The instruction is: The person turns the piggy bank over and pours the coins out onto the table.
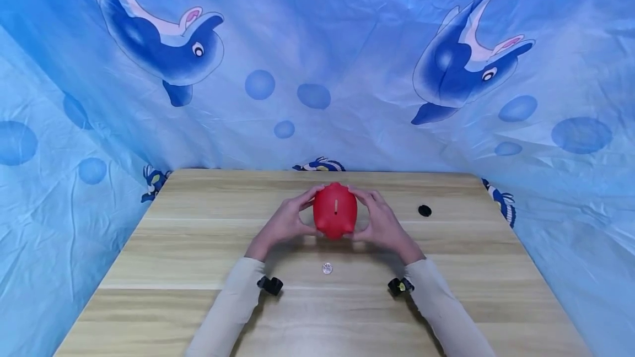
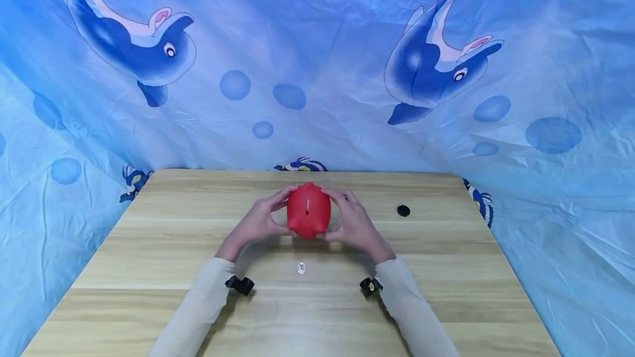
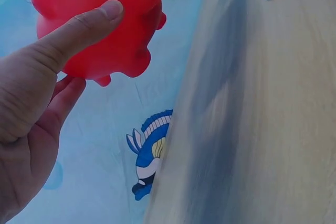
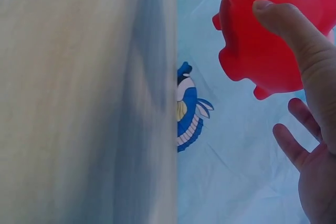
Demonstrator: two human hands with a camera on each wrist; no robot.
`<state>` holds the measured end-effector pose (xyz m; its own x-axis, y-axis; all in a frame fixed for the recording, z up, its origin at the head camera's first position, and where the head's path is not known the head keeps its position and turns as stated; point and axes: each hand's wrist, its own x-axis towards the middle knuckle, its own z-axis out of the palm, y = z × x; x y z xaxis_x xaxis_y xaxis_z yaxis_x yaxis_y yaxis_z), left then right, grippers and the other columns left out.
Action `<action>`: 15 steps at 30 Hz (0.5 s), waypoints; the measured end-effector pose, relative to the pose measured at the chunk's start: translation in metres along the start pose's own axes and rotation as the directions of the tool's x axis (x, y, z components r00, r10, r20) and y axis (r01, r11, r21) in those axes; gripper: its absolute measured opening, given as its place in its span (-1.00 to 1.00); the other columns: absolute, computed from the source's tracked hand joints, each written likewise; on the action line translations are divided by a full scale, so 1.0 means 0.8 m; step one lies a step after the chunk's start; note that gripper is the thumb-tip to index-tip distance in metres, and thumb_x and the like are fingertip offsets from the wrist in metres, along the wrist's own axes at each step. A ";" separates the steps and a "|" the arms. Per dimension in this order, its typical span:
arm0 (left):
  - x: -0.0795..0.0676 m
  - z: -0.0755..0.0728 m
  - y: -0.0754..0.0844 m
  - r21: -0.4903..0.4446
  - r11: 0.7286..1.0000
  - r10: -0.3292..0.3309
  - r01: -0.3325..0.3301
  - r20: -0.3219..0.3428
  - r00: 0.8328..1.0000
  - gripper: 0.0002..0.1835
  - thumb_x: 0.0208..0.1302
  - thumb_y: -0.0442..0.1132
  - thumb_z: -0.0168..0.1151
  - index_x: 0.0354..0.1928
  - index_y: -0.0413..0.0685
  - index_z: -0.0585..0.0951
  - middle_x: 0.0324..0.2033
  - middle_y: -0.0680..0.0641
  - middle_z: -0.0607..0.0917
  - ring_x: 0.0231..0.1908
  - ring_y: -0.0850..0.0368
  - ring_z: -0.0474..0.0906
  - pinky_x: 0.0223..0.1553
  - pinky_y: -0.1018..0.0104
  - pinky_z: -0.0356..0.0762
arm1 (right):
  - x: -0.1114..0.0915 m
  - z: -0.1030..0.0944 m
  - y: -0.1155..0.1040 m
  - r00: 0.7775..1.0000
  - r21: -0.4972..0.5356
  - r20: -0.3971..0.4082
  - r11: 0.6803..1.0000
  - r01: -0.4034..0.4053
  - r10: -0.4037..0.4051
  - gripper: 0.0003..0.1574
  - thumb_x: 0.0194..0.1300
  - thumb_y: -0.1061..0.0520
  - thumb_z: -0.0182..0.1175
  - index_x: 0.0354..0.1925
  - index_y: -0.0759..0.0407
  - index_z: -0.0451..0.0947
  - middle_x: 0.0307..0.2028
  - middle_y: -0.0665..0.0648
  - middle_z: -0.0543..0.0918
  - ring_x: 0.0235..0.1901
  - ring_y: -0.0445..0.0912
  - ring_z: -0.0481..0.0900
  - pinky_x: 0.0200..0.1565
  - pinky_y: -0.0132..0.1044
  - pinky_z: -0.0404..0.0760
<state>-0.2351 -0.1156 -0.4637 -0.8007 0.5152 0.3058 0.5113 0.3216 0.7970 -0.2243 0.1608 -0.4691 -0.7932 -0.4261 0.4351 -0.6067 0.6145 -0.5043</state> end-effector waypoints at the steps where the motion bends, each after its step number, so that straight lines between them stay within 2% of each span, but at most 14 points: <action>1: 0.000 -0.001 0.001 -0.007 1.000 -0.003 0.003 0.002 1.000 0.14 -0.09 -0.30 0.70 0.53 0.36 0.28 0.41 0.03 0.43 0.35 -0.13 0.44 0.18 -0.23 0.55 | 0.000 -0.001 -0.001 1.000 0.006 0.001 1.000 0.002 -0.002 0.40 -0.23 -0.04 0.74 0.52 -0.19 0.21 0.26 0.08 0.46 0.20 0.01 0.43 -0.06 0.13 0.74; 5: 0.000 -0.003 0.002 -0.040 0.999 0.004 -0.004 0.011 1.000 0.13 -0.10 -0.27 0.70 0.53 0.37 0.29 0.41 0.06 0.43 0.37 -0.08 0.42 0.20 -0.24 0.52 | -0.001 -0.006 -0.005 1.000 0.025 0.007 1.000 0.006 -0.006 0.40 -0.23 -0.05 0.73 0.52 -0.22 0.21 0.28 0.06 0.46 0.21 0.01 0.42 -0.04 0.15 0.73; 9: -0.002 -0.004 0.000 -0.091 0.996 0.017 -0.015 0.022 1.000 0.11 -0.09 -0.21 0.71 0.52 0.38 0.30 0.41 0.09 0.44 0.37 -0.03 0.43 0.24 -0.24 0.49 | -0.001 -0.010 -0.007 1.000 0.063 0.015 0.998 0.005 -0.006 0.42 -0.25 -0.07 0.73 0.52 -0.25 0.22 0.27 0.04 0.47 0.21 0.10 0.44 -0.05 0.17 0.73; 15: -0.003 -0.004 -0.004 -0.145 0.989 0.011 -0.005 0.041 0.999 0.08 -0.08 -0.14 0.71 0.51 0.42 0.33 0.40 0.14 0.46 0.35 0.03 0.47 0.26 -0.11 0.52 | -0.001 -0.011 -0.007 0.999 0.100 0.032 0.995 -0.005 0.002 0.38 -0.25 -0.14 0.71 0.51 -0.23 0.25 0.27 0.03 0.47 0.22 0.13 0.46 -0.05 0.20 0.72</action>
<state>-0.2360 -0.1207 -0.4655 -0.7813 0.5511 0.2931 0.4649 0.2005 0.8623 -0.2197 0.1638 -0.4599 -0.7958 -0.4455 0.4102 -0.6047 0.5471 -0.5788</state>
